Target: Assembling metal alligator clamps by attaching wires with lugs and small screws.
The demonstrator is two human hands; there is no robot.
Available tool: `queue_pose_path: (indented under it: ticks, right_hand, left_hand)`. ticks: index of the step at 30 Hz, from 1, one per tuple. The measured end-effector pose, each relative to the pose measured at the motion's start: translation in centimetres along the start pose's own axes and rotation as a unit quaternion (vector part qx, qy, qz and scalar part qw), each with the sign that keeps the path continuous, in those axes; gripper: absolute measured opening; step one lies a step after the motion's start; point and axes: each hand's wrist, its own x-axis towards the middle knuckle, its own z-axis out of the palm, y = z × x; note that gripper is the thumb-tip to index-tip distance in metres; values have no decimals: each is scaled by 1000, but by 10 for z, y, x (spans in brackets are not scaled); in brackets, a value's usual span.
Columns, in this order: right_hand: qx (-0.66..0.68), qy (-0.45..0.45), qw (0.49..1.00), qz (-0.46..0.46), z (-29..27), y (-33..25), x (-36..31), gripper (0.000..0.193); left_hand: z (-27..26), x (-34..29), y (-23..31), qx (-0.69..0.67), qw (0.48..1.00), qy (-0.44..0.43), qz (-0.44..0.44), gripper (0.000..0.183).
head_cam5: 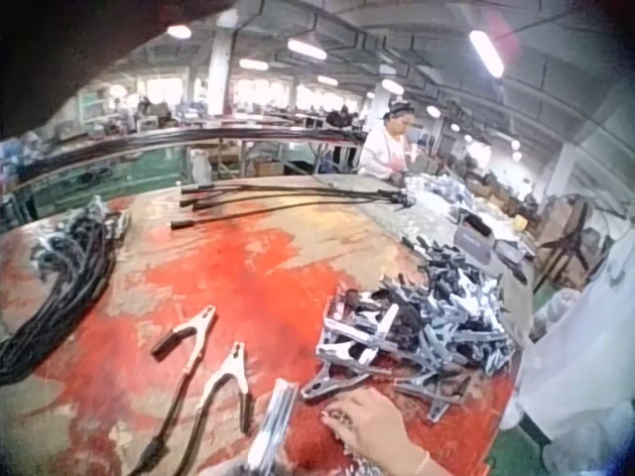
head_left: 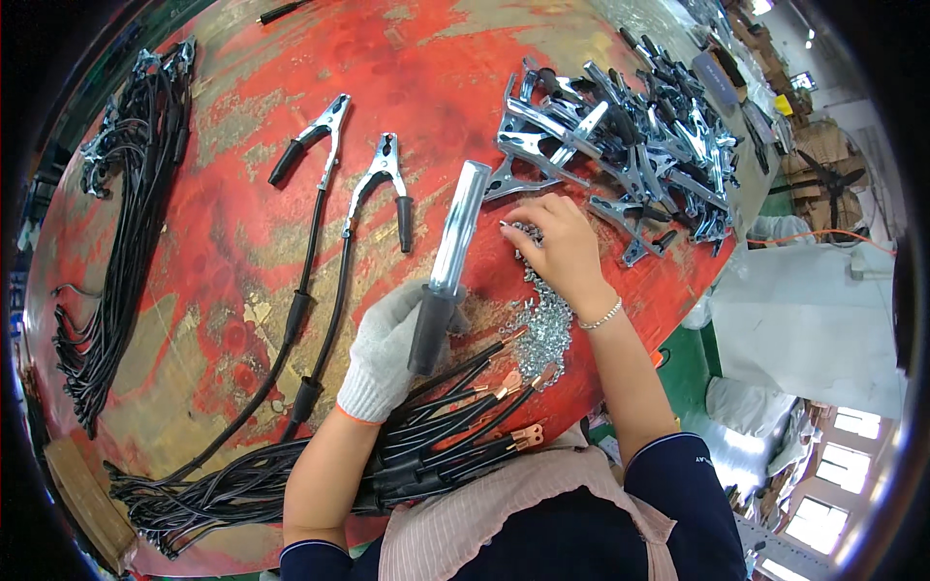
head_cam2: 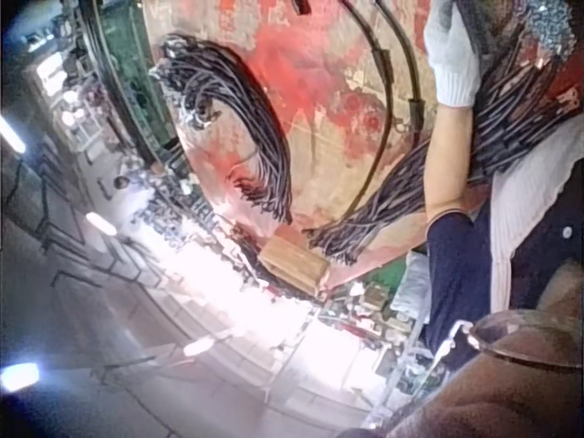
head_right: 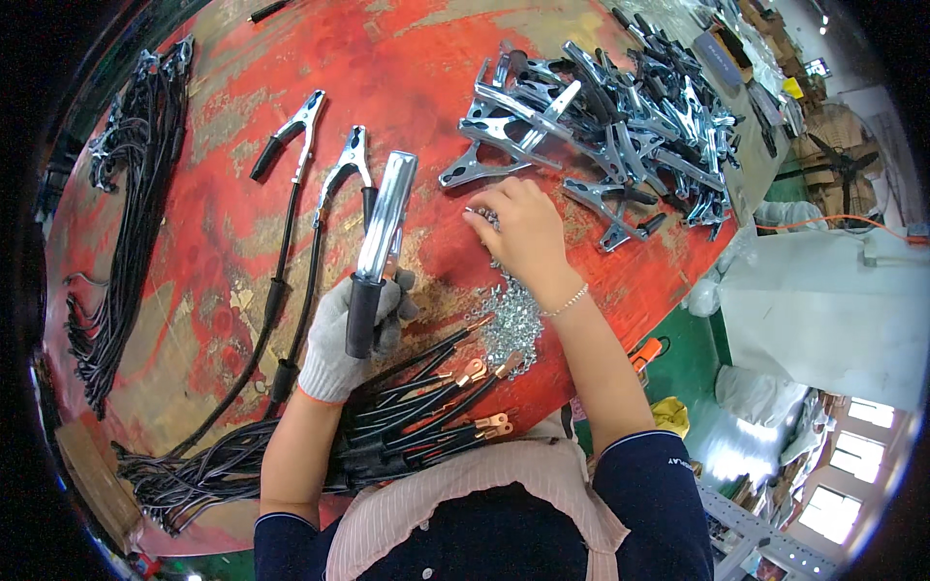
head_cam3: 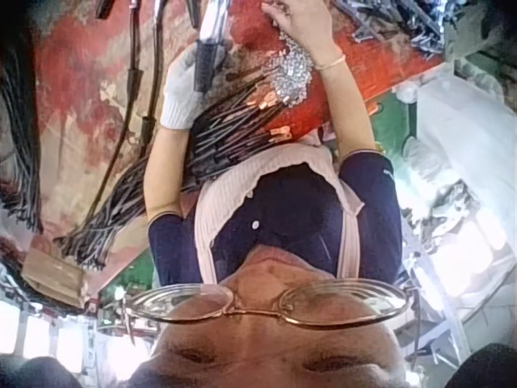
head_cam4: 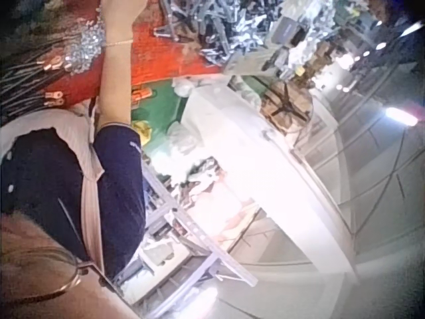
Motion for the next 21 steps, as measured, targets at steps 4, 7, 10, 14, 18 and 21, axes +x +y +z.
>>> queue_pose_path:
  ticks: [4, 7, 10, 14, 18, 21]
  right_hand:
    - [-54, -8, 999, 6, 12, 2, 1, 12]
    - [-94, -33, 995, -2, 11, 1, 7, 13]
    - [57, -59, 989, 122, -12, -19, 10, 12]
    - [381, -118, 899, 183, -26, -40, -13, 17]
    - [564, -107, 786, 228, -31, -62, -33, 21]
    - [595, -71, 770, 216, -26, -65, -41, 18]
  left_hand:
    - [-2, 2, -3, 16, 1000, -1, -1, 25]
    - [2, 2, -9, -16, 999, 21, 20, 23]
    - [-1, -1, -8, 108, 993, -35, 22, 23]
    - [-4, -7, -10, 199, 977, -63, 48, 31]
    - [6, -15, -2, 266, 961, -62, 51, 35]
    - [10, -19, 2, 313, 946, -67, 52, 33]
